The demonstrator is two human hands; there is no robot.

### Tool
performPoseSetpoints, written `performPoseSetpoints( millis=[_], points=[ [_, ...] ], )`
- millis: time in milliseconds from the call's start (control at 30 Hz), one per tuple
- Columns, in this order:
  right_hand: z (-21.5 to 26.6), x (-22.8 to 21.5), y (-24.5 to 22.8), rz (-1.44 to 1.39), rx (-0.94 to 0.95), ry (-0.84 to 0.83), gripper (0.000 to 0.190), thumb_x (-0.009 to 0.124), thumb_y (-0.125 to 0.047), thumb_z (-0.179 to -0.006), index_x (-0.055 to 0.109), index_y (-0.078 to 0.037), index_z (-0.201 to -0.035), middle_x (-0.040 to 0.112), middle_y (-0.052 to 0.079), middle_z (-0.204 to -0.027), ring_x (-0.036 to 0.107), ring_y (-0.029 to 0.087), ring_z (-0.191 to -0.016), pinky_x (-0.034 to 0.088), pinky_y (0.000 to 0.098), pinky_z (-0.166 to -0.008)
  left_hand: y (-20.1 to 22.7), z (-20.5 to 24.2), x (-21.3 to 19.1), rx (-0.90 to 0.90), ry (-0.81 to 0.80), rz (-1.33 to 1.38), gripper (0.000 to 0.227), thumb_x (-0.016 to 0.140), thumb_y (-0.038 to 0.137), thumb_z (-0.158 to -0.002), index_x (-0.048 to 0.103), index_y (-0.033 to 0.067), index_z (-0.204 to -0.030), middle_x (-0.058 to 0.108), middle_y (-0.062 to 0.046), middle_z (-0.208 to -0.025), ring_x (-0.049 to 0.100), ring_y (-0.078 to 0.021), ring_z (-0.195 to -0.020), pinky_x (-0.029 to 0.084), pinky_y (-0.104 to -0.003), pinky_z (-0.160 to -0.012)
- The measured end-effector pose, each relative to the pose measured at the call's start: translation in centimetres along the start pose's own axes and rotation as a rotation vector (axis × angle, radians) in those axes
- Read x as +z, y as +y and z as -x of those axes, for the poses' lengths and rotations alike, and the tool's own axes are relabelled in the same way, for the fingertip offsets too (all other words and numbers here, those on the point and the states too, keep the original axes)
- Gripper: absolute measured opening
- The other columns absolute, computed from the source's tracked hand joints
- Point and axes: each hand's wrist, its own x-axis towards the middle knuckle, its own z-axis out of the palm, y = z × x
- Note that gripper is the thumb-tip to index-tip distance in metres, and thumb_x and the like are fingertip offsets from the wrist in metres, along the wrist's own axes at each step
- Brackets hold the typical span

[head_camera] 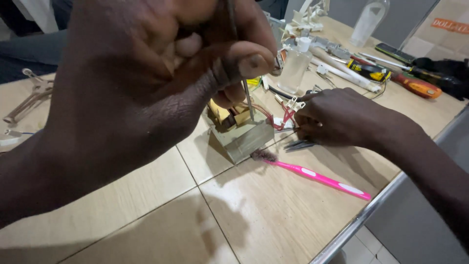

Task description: Cleaning and inspecting a transformer component using a toothbrush and a metal probe on a workbench.

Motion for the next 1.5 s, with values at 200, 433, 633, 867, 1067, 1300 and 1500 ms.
performPoseSetpoints(
  millis=[200,433,633,867,1067,1300,1500],
  points=[
    [-1.3,1.5,3.5,-0.141,-0.263,0.135,0.007,0.07,-0.024,-0.078,0.066,-0.02,-0.074,0.068,-0.002,-0.074,0.06,0.022,-0.062,0.046,0.0391,-0.061,1.6,-0.8,0.5,-0.054,-0.013,0.048,0.022,0.049,0.013,-0.11,0.058,-0.0067,-0.109,0.061,-0.012,-0.093,0.061,-0.0179,-0.08,0.053,-0.029,-0.07],
    [2.6,2.3,5.6,-0.521,-0.389,0.454,0.023,0.07,-0.007,-0.081,0.052,-0.016,-0.07,0.052,-0.005,-0.064,0.043,0.01,-0.059,0.037,0.0267,-0.057,1.7,-1.3,0.5,-0.132,-0.053,0.123,0.021,0.051,0.012,-0.108,0.059,-0.0069,-0.107,0.06,-0.01,-0.091,0.061,-0.0137,-0.077,0.056,-0.024,-0.068],
    [6.8,5.7,3.4,-1.001,0.014,0.647,0.018,0.076,-0.007,-0.087,0.06,-0.001,-0.082,0.07,0.011,-0.081,0.063,0.017,-0.075,0.052,0.0303,-0.071,0.7,-0.3,2.0,-0.171,-0.053,0.121,0.012,0.053,0.005,-0.107,0.059,-0.0045,-0.104,0.06,-0.009,-0.088,0.056,-0.0121,-0.074,0.053,-0.023,-0.068],
    [7.0,4.4,-3.9,-1.142,0.138,0.76,0.014,0.072,0.004,-0.092,0.058,0.002,-0.093,0.07,0.017,-0.084,0.067,0.022,-0.074,0.051,0.0329,-0.064,-0.2,0.4,2.6,0.031,-0.032,-0.097,0.02,0.049,0.013,-0.108,0.06,-0.0028,-0.103,0.068,-0.014,-0.095,0.07,-0.0243,-0.081,0.053,-0.035,-0.071],
    [6.5,3.5,-7.4,-0.957,0.159,0.693,0.013,0.08,-0.011,-0.085,0.069,-0.005,-0.083,0.073,0.006,-0.074,0.067,0.014,-0.063,0.056,0.0262,-0.057,-1.8,1.2,3.0,0.045,-0.023,-0.164,0.012,0.056,0.01,-0.107,0.059,0.0015,-0.099,0.066,-0.008,-0.09,0.063,-0.0268,-0.083,0.048,-0.04,-0.074],
    [9.6,7.4,-5.7,-0.963,0.155,0.892,0.023,0.063,-0.002,-0.081,0.045,-0.005,-0.066,0.059,0.009,-0.068,0.053,0.014,-0.056,0.036,0.0248,-0.055,-2.5,1.3,2.0,-0.039,0.026,-0.09,0.02,0.053,0.017,-0.107,0.061,0.0004,-0.1,0.07,-0.006,-0.09,0.07,-0.0149,-0.077,0.055,-0.027,-0.065],
    [10.6,7.7,-10.1,-1.078,-0.119,0.875,0.023,0.063,-0.023,-0.085,0.065,-0.007,-0.1,0.08,0.01,-0.1,0.082,0.017,-0.095,0.062,0.027,-0.095,-3.0,1.7,1.9,0.061,0.025,-0.169,0.016,0.054,0.015,-0.109,0.059,0.0026,-0.101,0.07,-0.005,-0.084,0.067,-0.0133,-0.067,0.049,-0.029,-0.06]
  ],
)
